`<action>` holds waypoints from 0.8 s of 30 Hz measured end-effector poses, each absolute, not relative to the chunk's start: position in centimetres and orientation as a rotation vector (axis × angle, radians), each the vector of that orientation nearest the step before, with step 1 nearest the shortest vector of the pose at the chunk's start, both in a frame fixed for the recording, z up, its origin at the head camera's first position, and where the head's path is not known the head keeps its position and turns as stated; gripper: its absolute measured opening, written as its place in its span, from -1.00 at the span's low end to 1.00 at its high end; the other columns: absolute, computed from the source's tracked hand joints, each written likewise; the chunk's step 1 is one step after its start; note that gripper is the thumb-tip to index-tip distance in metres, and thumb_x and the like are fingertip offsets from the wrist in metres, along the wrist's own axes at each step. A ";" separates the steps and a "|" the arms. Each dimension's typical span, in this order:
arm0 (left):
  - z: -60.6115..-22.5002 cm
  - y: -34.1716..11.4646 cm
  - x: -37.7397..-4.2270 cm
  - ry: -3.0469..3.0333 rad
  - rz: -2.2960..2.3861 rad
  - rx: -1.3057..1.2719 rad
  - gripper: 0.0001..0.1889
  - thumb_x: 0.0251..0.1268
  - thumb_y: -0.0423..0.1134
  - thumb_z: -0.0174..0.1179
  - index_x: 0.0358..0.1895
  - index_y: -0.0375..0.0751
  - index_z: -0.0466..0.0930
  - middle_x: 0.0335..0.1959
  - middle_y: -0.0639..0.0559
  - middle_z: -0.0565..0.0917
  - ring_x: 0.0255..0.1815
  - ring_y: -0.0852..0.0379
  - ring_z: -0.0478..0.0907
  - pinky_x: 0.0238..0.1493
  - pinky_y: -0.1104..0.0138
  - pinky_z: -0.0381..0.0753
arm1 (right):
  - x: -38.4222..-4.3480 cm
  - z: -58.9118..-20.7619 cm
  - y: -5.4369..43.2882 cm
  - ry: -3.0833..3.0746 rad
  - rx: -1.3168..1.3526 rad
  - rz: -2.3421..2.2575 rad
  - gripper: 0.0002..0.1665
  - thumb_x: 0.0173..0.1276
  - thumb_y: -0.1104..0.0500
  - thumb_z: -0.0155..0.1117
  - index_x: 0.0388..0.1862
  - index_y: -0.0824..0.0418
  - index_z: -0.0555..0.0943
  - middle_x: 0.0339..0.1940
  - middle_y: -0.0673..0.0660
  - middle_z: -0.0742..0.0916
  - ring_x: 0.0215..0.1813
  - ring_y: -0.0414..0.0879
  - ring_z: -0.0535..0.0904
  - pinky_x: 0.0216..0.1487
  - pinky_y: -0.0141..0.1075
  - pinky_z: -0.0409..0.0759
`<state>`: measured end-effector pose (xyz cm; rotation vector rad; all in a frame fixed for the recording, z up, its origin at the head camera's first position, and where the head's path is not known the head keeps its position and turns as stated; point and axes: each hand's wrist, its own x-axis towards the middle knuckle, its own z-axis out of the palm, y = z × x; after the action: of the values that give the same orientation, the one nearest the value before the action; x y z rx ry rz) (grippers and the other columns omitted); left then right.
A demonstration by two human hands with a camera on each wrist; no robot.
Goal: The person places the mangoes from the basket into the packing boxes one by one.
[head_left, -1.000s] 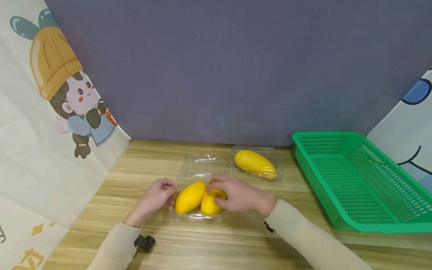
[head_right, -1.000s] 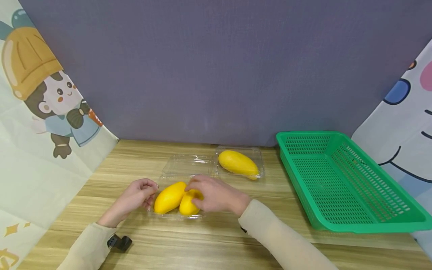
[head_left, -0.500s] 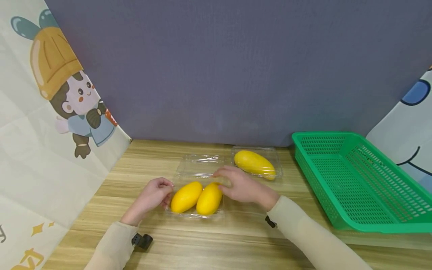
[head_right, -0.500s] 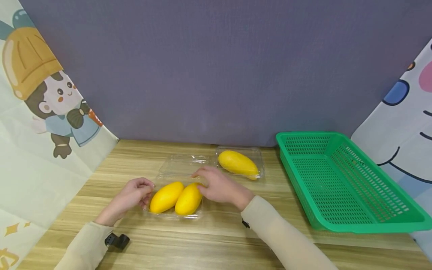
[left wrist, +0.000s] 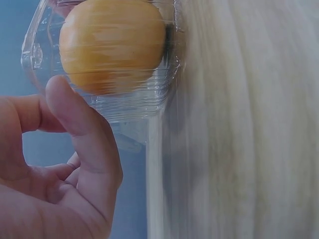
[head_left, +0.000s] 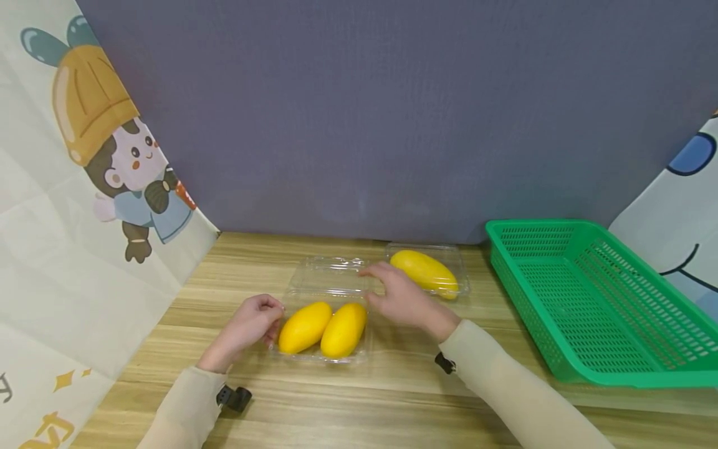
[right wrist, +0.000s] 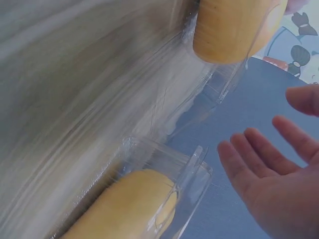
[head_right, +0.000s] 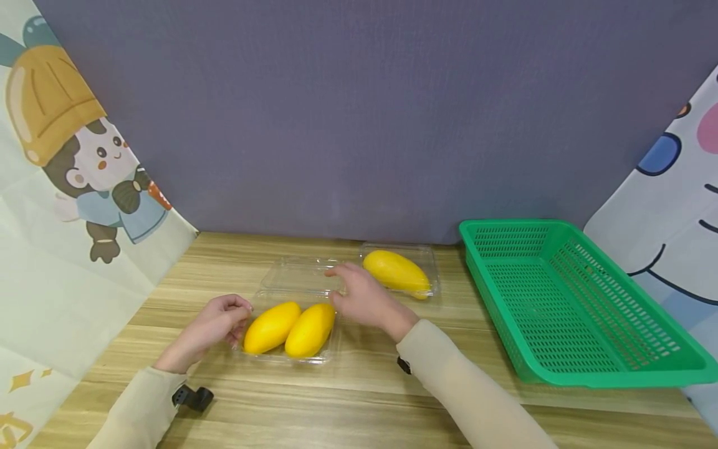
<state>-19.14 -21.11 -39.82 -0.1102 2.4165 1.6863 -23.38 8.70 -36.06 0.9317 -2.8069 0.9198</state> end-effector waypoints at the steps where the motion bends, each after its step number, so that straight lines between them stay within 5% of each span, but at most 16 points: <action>1: -39.8 -21.1 -19.1 2.419 1.684 -0.112 -0.78 0.30 -0.33 -0.02 -0.11 -0.45 0.42 -0.54 -0.11 0.44 -0.61 0.06 0.39 -0.62 0.27 0.54 | -23.5 -36.0 8.6 -2.804 0.913 0.941 -0.49 0.27 0.15 0.23 0.22 0.12 0.48 0.16 0.03 0.55 0.19 -0.06 0.44 0.23 -0.14 0.40; 24: -39.9 -22.1 -19.2 2.430 1.664 -0.120 -0.80 0.30 -0.31 -0.03 -0.19 -0.44 0.41 -0.56 -0.11 0.43 -0.64 0.06 0.39 -0.61 0.25 0.55 | -24.1 -37.1 6.2 -2.860 0.459 1.233 -0.42 0.24 0.11 0.22 0.21 0.32 0.44 0.04 0.29 0.60 0.03 0.10 0.54 0.01 -0.07 0.55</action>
<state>-19.22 -22.11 -39.94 -0.1200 2.4299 1.6642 -24.06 6.20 -37.06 0.4587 -2.8604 1.2333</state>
